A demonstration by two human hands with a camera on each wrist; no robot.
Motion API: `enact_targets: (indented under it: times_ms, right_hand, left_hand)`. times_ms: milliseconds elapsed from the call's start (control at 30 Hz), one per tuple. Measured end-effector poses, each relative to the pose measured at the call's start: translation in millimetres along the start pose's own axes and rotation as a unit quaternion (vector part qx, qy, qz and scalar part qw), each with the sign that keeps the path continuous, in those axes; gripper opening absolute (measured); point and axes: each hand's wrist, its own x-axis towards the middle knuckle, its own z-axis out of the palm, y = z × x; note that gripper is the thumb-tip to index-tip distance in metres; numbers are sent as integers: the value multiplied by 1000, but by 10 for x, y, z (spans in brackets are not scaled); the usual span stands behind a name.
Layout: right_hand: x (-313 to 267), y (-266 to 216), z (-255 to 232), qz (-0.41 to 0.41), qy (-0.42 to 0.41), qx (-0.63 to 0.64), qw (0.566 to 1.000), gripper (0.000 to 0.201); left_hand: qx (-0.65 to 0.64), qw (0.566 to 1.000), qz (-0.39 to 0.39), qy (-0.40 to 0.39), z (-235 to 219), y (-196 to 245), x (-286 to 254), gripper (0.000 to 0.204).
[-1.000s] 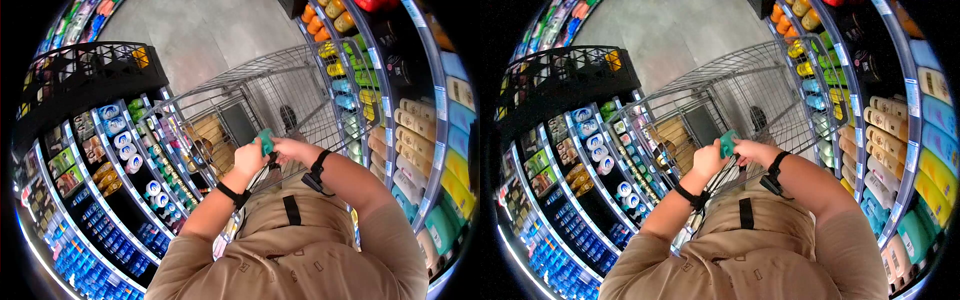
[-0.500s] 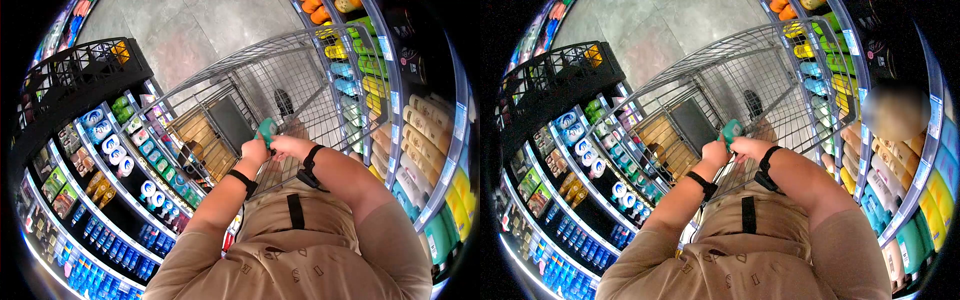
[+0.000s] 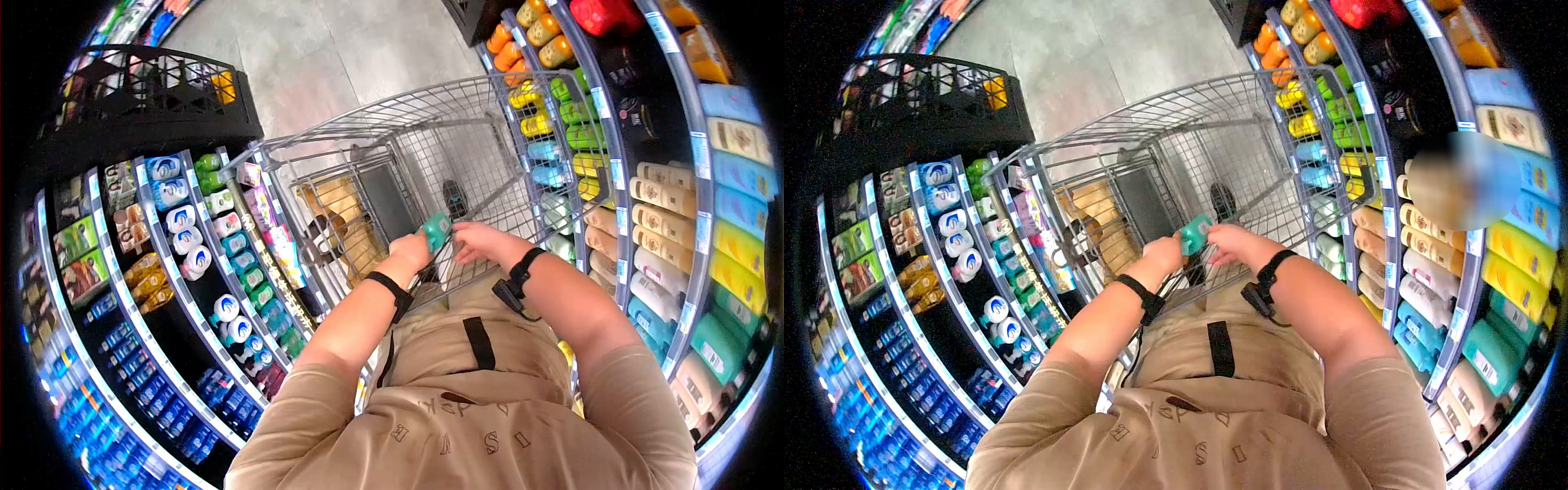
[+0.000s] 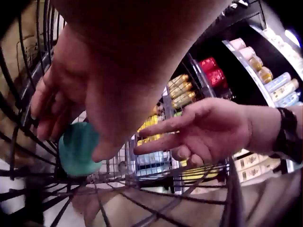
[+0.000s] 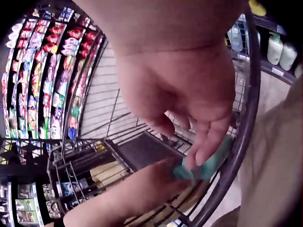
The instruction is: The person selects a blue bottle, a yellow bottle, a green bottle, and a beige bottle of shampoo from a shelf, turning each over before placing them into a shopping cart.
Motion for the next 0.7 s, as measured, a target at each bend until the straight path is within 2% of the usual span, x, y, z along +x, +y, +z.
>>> enact_targets:
  times_ms: [167,233,400,500,567,700]
  right_hand:
    - [-838,21,-3,-91,40,69,993,69]
    - [-1130,158,-4,-157,73,89,981,62]
    - [-1861,915,-33,-261,107,141,949,49]
    - [-2232,1474,-13,-285,144,184,930,41]
    - [-2456,1839,-3,-291,167,226,914,40]
    - [-2779,2408,-49,-298,205,265,894,40]
  left_hand:
    - [-63,992,34,106,-103,-229,-609,66]
    - [-87,972,82,202,-59,-343,-881,58]
    - [-136,950,168,223,154,-633,-1512,53]
    - [-189,935,213,211,287,-763,-1885,50]
    - [-211,906,252,266,424,-861,-1999,45]
    - [-254,890,266,271,431,-847,-2341,43]
